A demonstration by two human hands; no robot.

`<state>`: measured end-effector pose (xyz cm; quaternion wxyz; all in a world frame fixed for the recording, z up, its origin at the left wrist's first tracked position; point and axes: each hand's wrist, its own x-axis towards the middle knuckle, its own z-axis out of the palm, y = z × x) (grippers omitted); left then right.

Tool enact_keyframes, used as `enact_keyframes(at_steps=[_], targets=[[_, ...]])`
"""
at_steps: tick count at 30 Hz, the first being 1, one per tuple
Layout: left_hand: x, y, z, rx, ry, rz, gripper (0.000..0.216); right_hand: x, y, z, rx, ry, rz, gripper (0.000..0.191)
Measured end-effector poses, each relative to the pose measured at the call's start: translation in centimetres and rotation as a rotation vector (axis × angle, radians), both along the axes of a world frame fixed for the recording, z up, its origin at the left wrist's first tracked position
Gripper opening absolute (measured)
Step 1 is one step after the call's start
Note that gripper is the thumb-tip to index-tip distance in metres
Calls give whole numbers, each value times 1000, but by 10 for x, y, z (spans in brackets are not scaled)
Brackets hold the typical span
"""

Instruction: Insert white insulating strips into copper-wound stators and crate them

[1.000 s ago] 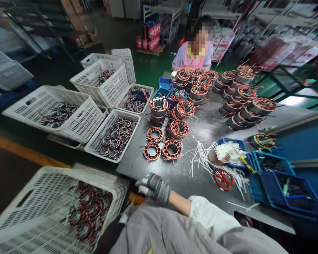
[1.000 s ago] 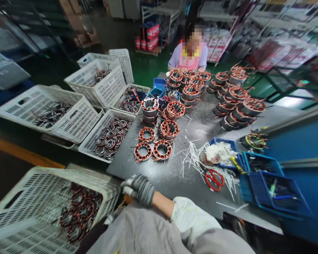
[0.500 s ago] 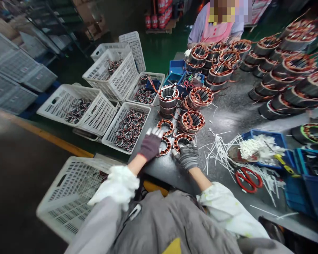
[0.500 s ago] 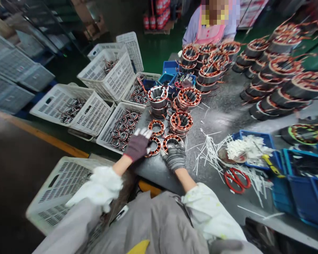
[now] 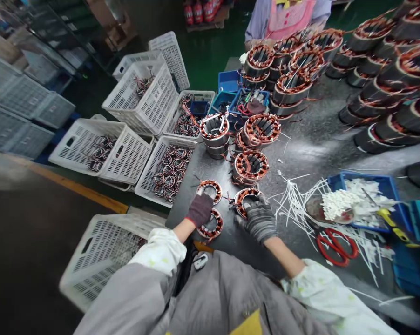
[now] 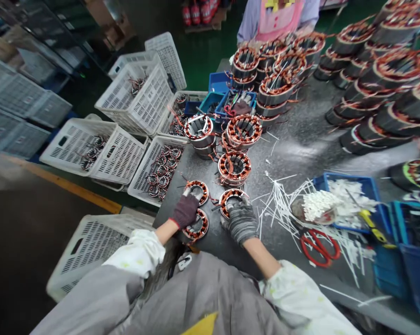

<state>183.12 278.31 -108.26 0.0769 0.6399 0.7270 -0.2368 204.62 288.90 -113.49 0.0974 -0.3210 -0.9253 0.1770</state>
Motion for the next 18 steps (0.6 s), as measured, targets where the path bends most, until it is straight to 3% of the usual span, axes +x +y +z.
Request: enact_keyframes(at_steps=[2, 6, 12, 15, 18], targets=[[1, -6, -3, -2, 2, 16, 70, -2, -4, -7, 22, 52, -9, 49], [2, -7, -7, -4, -5, 49, 72, 1, -4, -21, 36, 144, -6, 41], [0, 7, -5, -46, -64, 97, 47, 2, -3, -22, 0, 176, 19, 38], [-1, 12, -3, -38, -88, 130, 44, 6, 9, -19, -164, 285, -28, 37], [-2, 13, -3, -12, -107, 146, 47, 25, 28, -22, -552, 543, -267, 44]])
